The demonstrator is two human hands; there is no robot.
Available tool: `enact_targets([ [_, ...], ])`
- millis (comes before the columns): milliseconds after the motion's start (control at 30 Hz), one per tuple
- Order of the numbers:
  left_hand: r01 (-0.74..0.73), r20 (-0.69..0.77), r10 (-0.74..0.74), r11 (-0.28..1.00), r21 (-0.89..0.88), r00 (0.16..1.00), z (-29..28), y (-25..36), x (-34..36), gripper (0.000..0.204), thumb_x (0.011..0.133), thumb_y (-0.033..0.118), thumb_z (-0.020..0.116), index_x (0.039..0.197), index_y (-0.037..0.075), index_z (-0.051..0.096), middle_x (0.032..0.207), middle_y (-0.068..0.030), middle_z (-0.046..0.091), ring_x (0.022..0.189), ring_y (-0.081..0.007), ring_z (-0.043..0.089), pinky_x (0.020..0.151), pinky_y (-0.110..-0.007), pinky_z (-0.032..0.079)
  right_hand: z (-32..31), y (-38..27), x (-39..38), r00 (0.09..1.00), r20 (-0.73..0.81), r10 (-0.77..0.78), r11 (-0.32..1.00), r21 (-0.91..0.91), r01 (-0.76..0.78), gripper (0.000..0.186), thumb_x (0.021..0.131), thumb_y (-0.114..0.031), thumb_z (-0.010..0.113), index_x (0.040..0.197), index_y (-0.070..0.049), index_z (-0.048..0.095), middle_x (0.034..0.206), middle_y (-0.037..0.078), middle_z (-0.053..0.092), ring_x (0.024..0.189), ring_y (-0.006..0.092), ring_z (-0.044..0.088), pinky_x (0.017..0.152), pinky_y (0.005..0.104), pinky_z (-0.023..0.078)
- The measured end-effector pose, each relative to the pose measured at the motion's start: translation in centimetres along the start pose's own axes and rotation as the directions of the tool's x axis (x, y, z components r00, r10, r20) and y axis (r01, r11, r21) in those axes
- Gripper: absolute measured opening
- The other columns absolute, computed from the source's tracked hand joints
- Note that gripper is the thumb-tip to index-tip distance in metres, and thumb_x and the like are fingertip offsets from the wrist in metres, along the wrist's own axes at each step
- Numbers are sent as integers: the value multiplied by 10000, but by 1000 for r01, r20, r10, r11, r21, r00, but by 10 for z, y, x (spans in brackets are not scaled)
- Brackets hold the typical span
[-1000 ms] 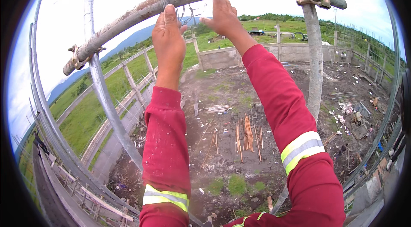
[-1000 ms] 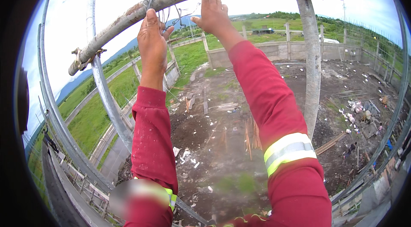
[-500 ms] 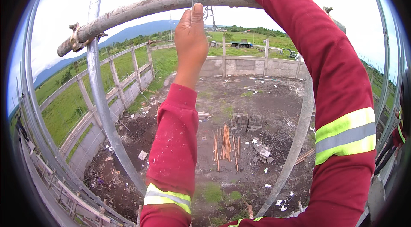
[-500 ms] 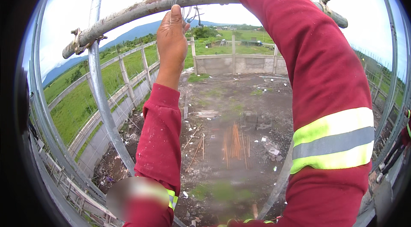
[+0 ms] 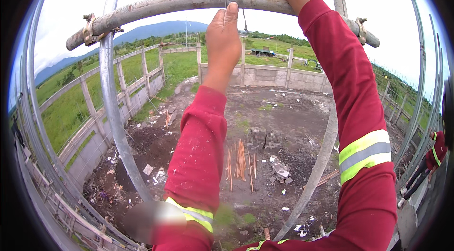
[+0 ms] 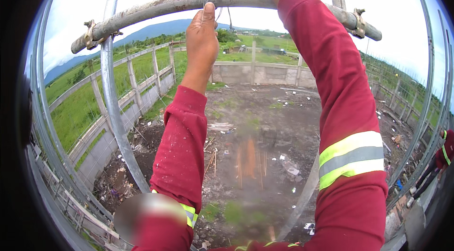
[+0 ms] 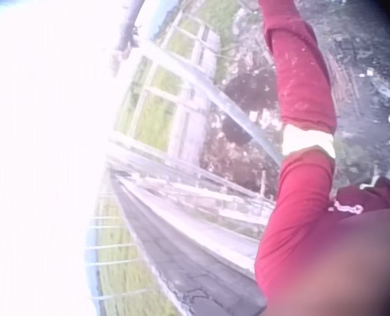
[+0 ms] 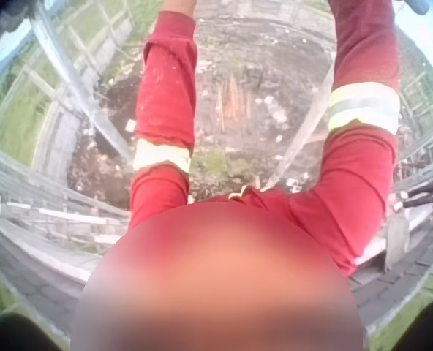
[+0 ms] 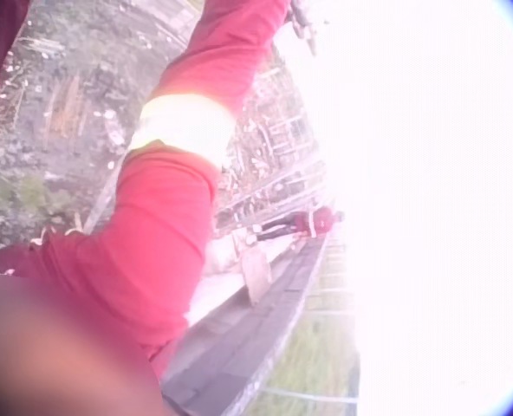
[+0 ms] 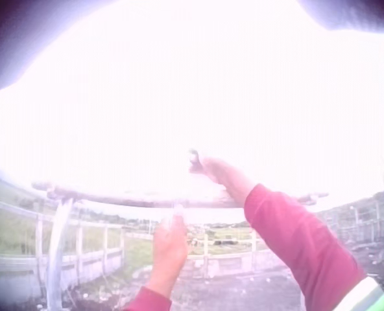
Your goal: The person stands on a scaffold and ties a metal wire around a horizontal scaffold pole. They then attach a rope with a hook to the tied wire and adjust the rope.
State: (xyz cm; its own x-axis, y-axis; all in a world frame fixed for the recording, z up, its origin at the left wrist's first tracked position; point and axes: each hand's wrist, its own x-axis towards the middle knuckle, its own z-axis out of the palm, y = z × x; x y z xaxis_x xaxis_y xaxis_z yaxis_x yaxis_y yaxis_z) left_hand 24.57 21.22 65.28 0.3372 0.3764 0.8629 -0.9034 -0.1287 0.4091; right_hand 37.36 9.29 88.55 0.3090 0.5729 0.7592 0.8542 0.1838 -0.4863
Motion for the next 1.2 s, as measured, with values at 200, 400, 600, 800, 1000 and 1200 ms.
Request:
enact_targets([
  [200,115,142,-122,992,61,982,-9,5,4,905,1004,676,521,1377,-148,533,1340,-261,627,1292,-302,593,1080,-368,461,83,-57,-88,942,-97,-322,843,-482,239,551,1094,-418,421,1363,34,586,1234,191,667,1110,271,650,1003,411,491],
  [400,35,234,5,985,-170,972,-11,8,-3,513,1096,388,515,1377,-38,560,1353,-121,641,1230,-188,608,1022,-343,483,150,-36,-181,753,152,-641,289,-860,420,553,1044,-529,536,1205,-15,663,1230,207,666,1281,405,577,1083,459,441],
  [600,93,289,-18,964,-248,957,-30,18,0,454,1096,448,374,1346,123,568,1169,10,631,949,-91,548,815,-300,444,164,-7,-217,735,-5,-678,386,-854,350,723,1039,-660,414,1413,-52,530,1556,184,474,1512,355,349,1233,519,137],
  [800,208,492,-64,947,-244,868,-40,21,8,524,1044,541,504,1350,119,562,1156,10,618,1042,-107,556,900,-340,444,163,-12,-226,782,-152,-604,720,-525,453,639,996,-607,497,1318,-75,645,1458,157,591,1424,322,465,1224,494,124],
  [1000,179,548,-42,963,-200,835,-44,19,8,530,984,503,660,1304,86,585,1146,13,609,1116,-123,548,980,-346,415,173,-4,-226,703,-471,-533,844,-351,405,383,948,-336,738,1131,0,711,1263,179,700,1228,272,614,954,387,524],
  [1200,90,462,-57,995,-49,885,-35,14,12,448,866,322,862,1141,73,613,981,22,599,952,-91,562,868,-267,435,157,30,-193,881,-473,10,904,382,195,752,928,-519,733,1303,99,525,1309,208,571,1231,279,565,1116,426,391],
])
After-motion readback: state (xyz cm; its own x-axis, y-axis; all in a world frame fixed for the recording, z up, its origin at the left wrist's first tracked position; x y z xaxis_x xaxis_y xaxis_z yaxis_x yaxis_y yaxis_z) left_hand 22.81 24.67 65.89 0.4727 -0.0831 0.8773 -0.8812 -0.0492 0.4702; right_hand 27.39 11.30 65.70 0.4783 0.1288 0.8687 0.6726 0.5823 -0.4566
